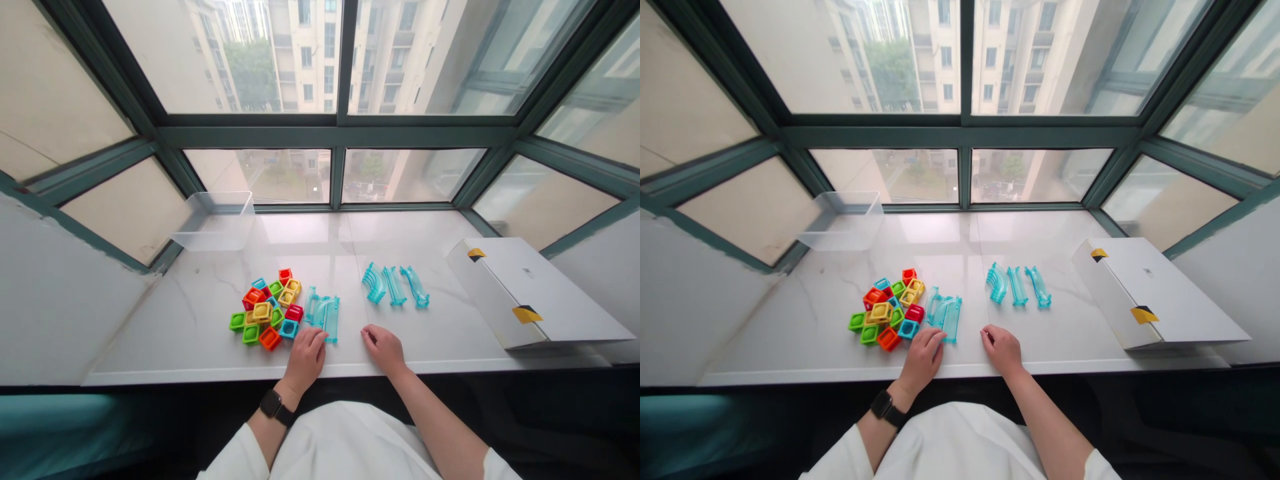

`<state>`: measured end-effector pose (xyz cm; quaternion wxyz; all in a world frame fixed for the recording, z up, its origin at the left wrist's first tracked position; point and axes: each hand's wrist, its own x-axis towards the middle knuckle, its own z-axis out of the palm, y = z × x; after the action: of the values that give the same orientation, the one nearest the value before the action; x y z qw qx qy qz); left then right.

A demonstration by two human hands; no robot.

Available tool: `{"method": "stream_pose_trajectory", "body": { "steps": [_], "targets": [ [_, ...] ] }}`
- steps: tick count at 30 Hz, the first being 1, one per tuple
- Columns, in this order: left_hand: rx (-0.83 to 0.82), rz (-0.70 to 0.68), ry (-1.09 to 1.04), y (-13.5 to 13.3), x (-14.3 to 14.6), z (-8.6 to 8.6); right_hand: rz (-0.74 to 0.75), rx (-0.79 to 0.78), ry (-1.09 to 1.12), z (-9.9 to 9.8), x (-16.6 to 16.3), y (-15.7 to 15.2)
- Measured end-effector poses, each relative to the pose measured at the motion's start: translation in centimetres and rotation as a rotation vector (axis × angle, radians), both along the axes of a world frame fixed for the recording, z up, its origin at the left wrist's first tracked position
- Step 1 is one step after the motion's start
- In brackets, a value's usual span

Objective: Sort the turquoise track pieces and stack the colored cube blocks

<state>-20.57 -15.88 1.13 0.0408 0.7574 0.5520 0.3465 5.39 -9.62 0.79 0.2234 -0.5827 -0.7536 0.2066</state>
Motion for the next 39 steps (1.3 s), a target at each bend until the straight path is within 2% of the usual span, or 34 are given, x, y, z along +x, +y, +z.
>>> {"method": "stream_pose_trajectory", "body": {
  "steps": [5,9,12,16,21,27,32,39],
  "targets": [
    [-0.058,-0.066,0.014,0.2,0.1,-0.7,0.002,0.008,-0.012,-0.3,0.0,0.0],
    [-0.105,-0.177,0.029,0.3,0.1,-1.1,-0.020,-0.009,0.042,-0.4,0.1,0.1],
    [-0.114,-0.206,0.028,0.4,0.0,-1.1,-0.011,-0.002,0.178,0.1,-0.3,0.4],
    [-0.114,-0.212,0.039,0.4,0.0,-0.9,0.081,0.063,0.267,1.2,-2.2,1.4],
    [-0.102,-0.208,0.062,0.4,0.0,-0.6,0.061,0.009,0.189,1.7,-5.8,4.4],
    [-0.099,-0.205,0.087,0.4,0.1,-0.6,0.149,-0.076,0.049,1.8,-8.0,7.6],
    [-0.086,-0.212,0.082,0.5,0.2,-0.4,0.219,-0.062,0.101,2.6,-7.6,7.8],
    [-0.087,-0.191,0.100,0.5,0.2,-0.2,0.232,0.041,0.330,4.1,-5.1,5.3]
  ]
}}
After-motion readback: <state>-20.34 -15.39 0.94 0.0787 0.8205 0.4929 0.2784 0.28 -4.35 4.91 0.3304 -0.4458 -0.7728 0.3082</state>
